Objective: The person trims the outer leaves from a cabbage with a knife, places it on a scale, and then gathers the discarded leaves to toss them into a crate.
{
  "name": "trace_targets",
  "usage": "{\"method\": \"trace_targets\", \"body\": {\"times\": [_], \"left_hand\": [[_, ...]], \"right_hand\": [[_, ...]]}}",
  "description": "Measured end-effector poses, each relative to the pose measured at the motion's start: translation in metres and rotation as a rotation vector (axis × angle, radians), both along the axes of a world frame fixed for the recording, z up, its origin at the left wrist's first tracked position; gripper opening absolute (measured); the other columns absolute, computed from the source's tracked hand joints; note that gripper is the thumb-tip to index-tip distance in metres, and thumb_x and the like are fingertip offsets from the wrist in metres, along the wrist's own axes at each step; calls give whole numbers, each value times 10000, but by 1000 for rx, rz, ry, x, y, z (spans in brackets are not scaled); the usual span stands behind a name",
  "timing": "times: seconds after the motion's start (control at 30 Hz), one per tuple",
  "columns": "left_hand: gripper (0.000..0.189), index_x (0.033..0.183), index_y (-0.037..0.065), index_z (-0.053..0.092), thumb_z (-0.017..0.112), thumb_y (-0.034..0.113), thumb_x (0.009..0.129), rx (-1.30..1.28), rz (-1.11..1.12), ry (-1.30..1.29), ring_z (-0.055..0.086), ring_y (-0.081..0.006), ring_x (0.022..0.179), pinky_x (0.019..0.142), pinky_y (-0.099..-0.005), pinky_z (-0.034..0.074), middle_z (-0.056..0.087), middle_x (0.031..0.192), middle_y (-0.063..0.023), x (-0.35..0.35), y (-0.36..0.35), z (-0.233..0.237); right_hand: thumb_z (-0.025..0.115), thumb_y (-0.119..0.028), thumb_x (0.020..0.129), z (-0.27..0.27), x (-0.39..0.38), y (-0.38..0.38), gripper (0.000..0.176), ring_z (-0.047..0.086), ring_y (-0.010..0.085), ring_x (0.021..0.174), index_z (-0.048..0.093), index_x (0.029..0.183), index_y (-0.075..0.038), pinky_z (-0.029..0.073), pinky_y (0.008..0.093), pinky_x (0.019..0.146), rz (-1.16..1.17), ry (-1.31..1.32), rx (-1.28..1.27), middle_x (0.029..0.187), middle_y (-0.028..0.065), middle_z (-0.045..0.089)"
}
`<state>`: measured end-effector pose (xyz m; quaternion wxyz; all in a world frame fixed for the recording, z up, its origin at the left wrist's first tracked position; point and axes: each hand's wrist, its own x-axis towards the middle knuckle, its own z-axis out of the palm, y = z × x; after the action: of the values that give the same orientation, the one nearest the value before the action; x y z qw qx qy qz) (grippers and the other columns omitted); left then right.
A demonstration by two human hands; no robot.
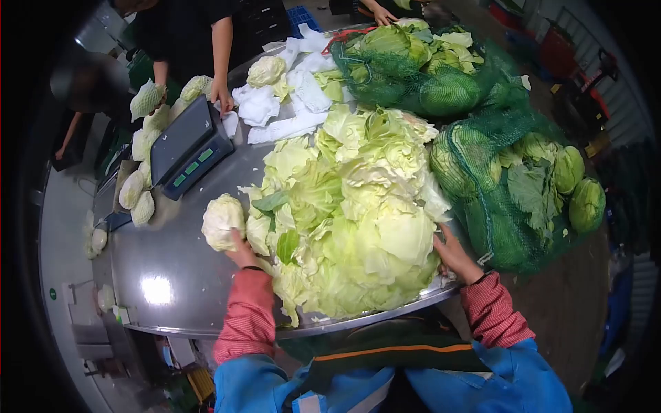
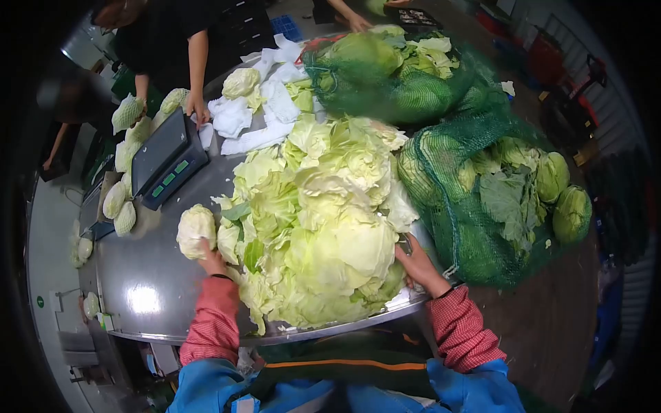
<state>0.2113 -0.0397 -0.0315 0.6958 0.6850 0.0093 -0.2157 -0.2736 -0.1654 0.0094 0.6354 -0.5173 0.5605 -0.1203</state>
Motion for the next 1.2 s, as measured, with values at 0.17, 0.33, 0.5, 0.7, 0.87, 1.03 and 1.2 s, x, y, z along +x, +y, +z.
{"method": "trace_targets", "body": {"times": [0.17,0.33,0.5,0.7,0.87,1.03,1.2], "left_hand": [[996,1545,-12,66,640,488,903,164,-387,-183,331,-301,1384,1135,-351,279,248,1559,-186,-39,-37,-34],[724,1430,-22,394,670,389,901,88,-949,83,515,-235,1218,1046,-332,380,513,1382,-134,-58,-81,-3],[625,1417,24,442,633,364,929,30,-973,12,540,-199,1193,1020,-339,415,552,1346,-71,-75,-71,4],[519,1372,19,482,580,317,958,-188,-902,419,611,-235,1129,954,-357,499,592,1294,-112,-86,-50,20],[427,1304,-22,535,466,279,1009,-179,-997,-36,601,-193,1071,919,-336,497,608,1233,-102,-100,-19,46],[594,1454,51,387,337,444,1012,-322,-1096,46,502,-276,1270,1076,-408,403,489,1409,-140,-108,-14,110],[606,1459,46,378,388,441,1000,-590,-1129,105,483,-285,1290,1083,-409,389,463,1440,-138,-150,-45,208]], "right_hand": [[535,-390,989,9,32,-31,740,457,139,365,151,1512,-35,383,292,359,115,26,98,688,108,609],[521,-364,994,2,85,-51,678,451,150,358,178,1497,-65,373,301,348,269,-76,127,686,102,599],[530,-360,986,-8,104,-62,738,461,147,376,111,1531,-90,400,305,372,345,-64,124,796,126,639],[548,-321,977,-59,113,-58,780,471,128,427,71,1537,-61,414,291,405,357,-354,-33,1279,234,540],[563,-278,963,16,114,-48,825,504,117,479,29,1533,-13,427,280,420,474,-303,-25,1293,299,494],[591,-292,937,83,99,-45,760,522,134,472,155,1497,-23,415,295,399,514,-357,-177,809,119,636],[640,-338,903,116,81,-78,739,532,231,720,246,1449,-33,431,349,614,442,-396,-658,971,173,573]]}}
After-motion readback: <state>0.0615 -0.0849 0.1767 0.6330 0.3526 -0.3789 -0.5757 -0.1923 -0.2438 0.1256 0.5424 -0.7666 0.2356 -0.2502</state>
